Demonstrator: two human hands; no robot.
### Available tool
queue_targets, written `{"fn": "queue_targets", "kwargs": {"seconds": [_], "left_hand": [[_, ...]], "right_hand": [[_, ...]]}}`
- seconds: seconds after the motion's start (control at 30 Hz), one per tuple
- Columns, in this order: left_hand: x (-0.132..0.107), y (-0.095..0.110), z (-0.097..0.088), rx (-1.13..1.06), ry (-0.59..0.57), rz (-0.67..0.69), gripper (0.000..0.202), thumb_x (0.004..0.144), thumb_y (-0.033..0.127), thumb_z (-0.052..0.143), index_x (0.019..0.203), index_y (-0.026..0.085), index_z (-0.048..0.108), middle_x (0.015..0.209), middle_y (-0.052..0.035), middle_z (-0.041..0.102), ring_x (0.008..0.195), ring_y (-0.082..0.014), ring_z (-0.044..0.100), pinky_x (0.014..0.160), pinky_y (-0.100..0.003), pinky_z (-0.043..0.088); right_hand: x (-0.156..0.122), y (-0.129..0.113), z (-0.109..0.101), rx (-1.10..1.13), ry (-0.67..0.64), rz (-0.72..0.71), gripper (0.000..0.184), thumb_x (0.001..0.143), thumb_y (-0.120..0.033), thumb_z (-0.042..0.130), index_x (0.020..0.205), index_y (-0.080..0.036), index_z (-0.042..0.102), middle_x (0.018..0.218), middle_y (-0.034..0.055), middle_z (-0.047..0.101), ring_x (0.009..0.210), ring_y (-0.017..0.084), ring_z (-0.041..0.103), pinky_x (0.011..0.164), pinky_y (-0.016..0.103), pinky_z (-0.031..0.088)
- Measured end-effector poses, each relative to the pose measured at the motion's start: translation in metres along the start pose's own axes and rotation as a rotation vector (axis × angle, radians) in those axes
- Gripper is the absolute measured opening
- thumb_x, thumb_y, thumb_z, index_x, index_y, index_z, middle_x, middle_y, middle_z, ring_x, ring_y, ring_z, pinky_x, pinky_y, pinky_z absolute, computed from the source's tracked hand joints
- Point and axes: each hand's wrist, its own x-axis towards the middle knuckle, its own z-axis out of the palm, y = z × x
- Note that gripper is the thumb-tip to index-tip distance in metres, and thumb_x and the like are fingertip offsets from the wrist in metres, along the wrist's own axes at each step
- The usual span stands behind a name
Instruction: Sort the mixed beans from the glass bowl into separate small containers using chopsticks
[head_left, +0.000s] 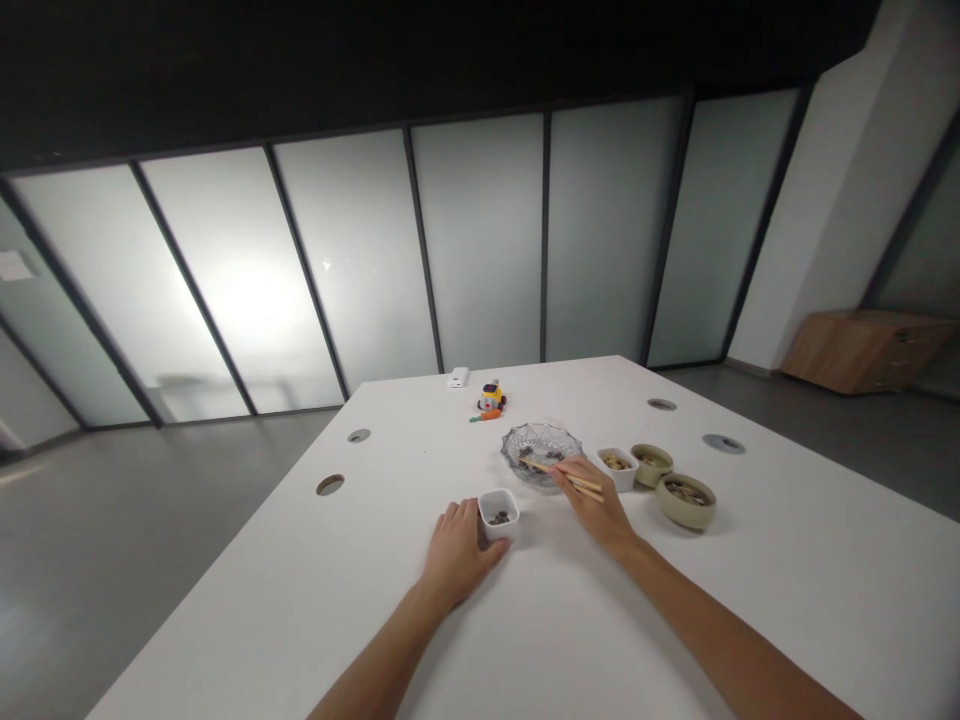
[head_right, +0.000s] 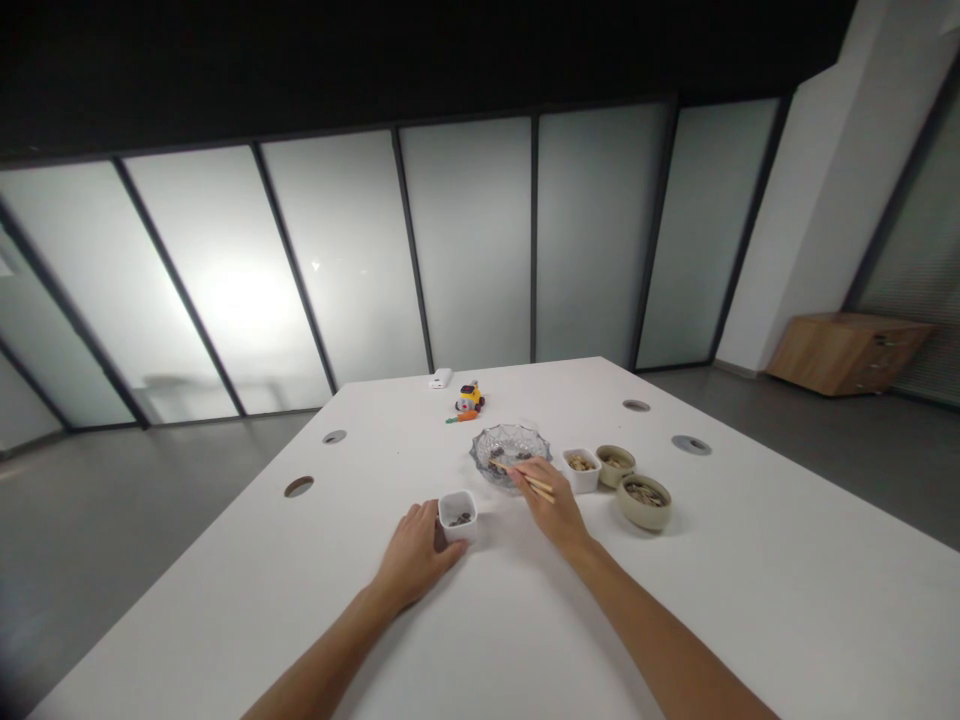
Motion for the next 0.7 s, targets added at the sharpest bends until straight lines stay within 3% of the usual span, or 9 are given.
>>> {"fn": "queue_targets", "kwargs": {"seconds": [0.27,0.4,0.53,0.7], "left_hand": [[0.0,0.001,0.0,0.0,-0.005,-0.01,0.033,0.087,0.048,0.067,0.104,0.022,0.056,0.113,-0.0078,0.066,0.111,-0.0277,0.057,0.089,-0.034,0.04],[0.0,0.001,0.0,-0.006,-0.008,-0.012,0.033,0.087,0.048,0.067,0.105,0.022,0.056,0.115,-0.008,0.066,0.112,-0.0276,0.057,0.089,-0.034,0.04],[-0.001,0.001,-0.001,-0.012,-0.004,-0.001,0.033,0.087,0.049,0.066,0.105,0.023,0.057,0.114,-0.0077,0.067,0.111,-0.0274,0.057,0.089,-0.034,0.04],[-0.001,0.003,-0.004,-0.007,-0.012,-0.007,0.033,0.086,0.048,0.066,0.105,0.022,0.057,0.114,-0.0082,0.067,0.11,-0.0277,0.057,0.088,-0.034,0.04]], "right_hand": [[0.003,-0.001,-0.004,-0.029,0.024,-0.03,0.038,0.097,-0.055,0.058,0.085,-0.023,0.075,0.084,0.0069,0.073,0.078,0.022,0.068,0.071,0.035,0.057],[0.014,-0.01,-0.021,-0.112,0.129,-0.073,0.038,0.098,-0.054,0.057,0.084,-0.023,0.074,0.082,0.0067,0.073,0.076,0.022,0.068,0.073,0.036,0.055],[0.027,-0.026,-0.041,-0.128,0.182,-0.015,0.041,0.098,-0.058,0.054,0.085,-0.023,0.073,0.084,0.0071,0.073,0.08,0.023,0.068,0.075,0.036,0.055],[0.034,-0.05,-0.053,-0.066,0.07,0.062,0.043,0.096,-0.06,0.054,0.083,-0.023,0.073,0.083,0.0056,0.075,0.08,0.023,0.069,0.075,0.033,0.056]]}}
